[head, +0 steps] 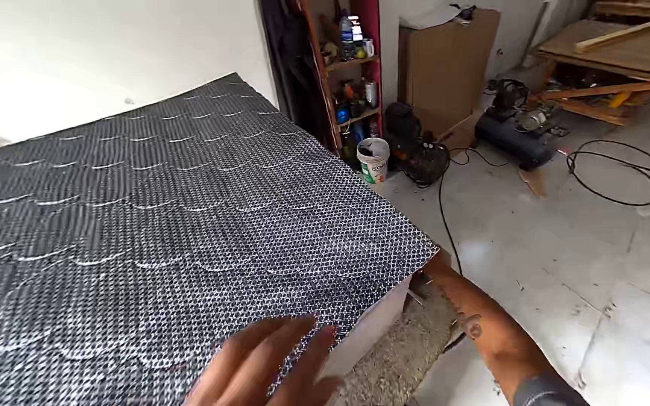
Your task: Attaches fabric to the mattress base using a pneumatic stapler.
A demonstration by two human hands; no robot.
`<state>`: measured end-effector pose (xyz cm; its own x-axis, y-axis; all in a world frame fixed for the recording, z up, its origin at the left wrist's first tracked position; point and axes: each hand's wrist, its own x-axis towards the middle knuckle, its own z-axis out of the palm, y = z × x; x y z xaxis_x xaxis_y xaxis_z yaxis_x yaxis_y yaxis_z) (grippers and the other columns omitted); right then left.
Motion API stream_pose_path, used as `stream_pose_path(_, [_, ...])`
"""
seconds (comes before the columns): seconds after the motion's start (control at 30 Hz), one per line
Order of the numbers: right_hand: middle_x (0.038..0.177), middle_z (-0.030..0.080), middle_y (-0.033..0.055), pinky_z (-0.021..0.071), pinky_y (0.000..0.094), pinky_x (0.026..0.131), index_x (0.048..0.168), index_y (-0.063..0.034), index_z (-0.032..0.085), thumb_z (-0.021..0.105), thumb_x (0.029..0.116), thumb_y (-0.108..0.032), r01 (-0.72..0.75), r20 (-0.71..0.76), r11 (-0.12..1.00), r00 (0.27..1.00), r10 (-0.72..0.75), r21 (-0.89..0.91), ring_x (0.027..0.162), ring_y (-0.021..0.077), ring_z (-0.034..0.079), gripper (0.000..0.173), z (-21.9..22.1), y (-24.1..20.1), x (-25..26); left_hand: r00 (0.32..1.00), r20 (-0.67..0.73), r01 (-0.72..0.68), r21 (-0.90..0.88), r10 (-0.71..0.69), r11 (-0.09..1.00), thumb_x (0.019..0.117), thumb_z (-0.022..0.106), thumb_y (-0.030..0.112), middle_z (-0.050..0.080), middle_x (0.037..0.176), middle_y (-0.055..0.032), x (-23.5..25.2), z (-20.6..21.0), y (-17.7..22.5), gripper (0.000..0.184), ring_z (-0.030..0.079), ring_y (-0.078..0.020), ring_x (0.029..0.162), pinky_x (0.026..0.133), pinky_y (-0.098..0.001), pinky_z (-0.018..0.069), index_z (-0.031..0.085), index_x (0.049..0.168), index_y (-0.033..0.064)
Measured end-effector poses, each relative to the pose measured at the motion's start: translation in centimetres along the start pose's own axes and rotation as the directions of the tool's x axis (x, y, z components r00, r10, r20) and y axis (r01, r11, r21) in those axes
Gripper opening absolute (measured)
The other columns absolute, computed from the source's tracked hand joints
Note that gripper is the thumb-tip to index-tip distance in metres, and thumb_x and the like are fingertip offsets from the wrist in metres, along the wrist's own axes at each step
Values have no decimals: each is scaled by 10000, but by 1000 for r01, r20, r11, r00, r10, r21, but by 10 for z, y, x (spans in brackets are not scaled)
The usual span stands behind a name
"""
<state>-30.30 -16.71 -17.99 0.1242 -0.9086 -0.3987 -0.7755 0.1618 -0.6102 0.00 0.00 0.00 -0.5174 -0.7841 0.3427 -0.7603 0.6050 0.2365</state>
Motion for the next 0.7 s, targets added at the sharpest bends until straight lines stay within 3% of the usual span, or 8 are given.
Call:
stream_pose_path(0.07, [1361,579,332,381,595,1120,1422,82,521,709,938,-61,17,34,1000,999,-18,6,1305,482,528,539,-4,-4,-4,997,-67,-38,41,41,998,1010,633,349,723,1162,-116,38,42,7,314,672,-304,1046,853,-444,558,743,1236,161])
stream_pose_path(0.2, [1197,660,295,504,603,977,1463,13,452,708,957,-204,100,-14,995,995,-100,13,1115,432,654,608,-6,30,28,942,-316,-98,58,111,993,1018,563,228,715,856,-14,63,78,-2,255,661,-160,777,642,-285,539,807,991,157])
stream_pose_path(0.3, [940,704,174,585,563,709,1375,-108,550,705,952,-410,107,-202,985,976,-79,136,783,320,695,542,-37,52,2,935,-340,-92,48,103,995,1012,564,199,707,861,-15,63,81,1,250,653,-154,781,642,-278,532,806,981,148])
stream_pose_path(0.37, [810,691,130,601,502,578,1284,-120,604,693,963,-379,70,-244,981,969,-24,183,615,276,676,423,-82,39,-62,944,-307,-105,53,117,993,1005,547,164,717,901,-12,60,83,1,251,671,-168,819,680,-303,559,797,1001,148])
stream_pose_path(0.43, [768,690,102,613,437,532,1225,-128,615,661,952,-320,129,-254,961,965,-65,245,571,248,681,337,-125,23,-136,949,-281,-129,56,139,990,997,536,137,718,928,-15,59,85,1,247,676,-181,831,683,-321,567,783,1007,139])
stream_pose_path(0.53, [885,714,103,621,402,514,1341,-225,581,651,916,-279,347,-315,891,915,-253,292,580,247,686,434,-157,-10,-224,951,-257,-167,45,173,985,984,530,111,707,922,-33,61,83,2,243,671,-201,822,670,-340,563,773,981,116])
stream_pose_path(0.6, [944,717,77,619,377,481,1372,-252,519,634,956,-310,410,-299,883,892,-338,227,565,227,678,435,-160,-44,-256,952,-243,-183,46,189,982,975,529,97,703,926,-50,61,81,2,241,670,-224,829,673,-361,560,770,983,101])
stream_pose_path(0.7, [864,710,58,606,361,439,1284,-241,560,619,985,-331,410,-195,882,908,-370,233,514,209,659,318,-147,-88,-258,949,-234,-201,62,210,978,961,529,69,704,929,-73,61,79,2,238,674,-254,841,688,-393,561,765,992,78])
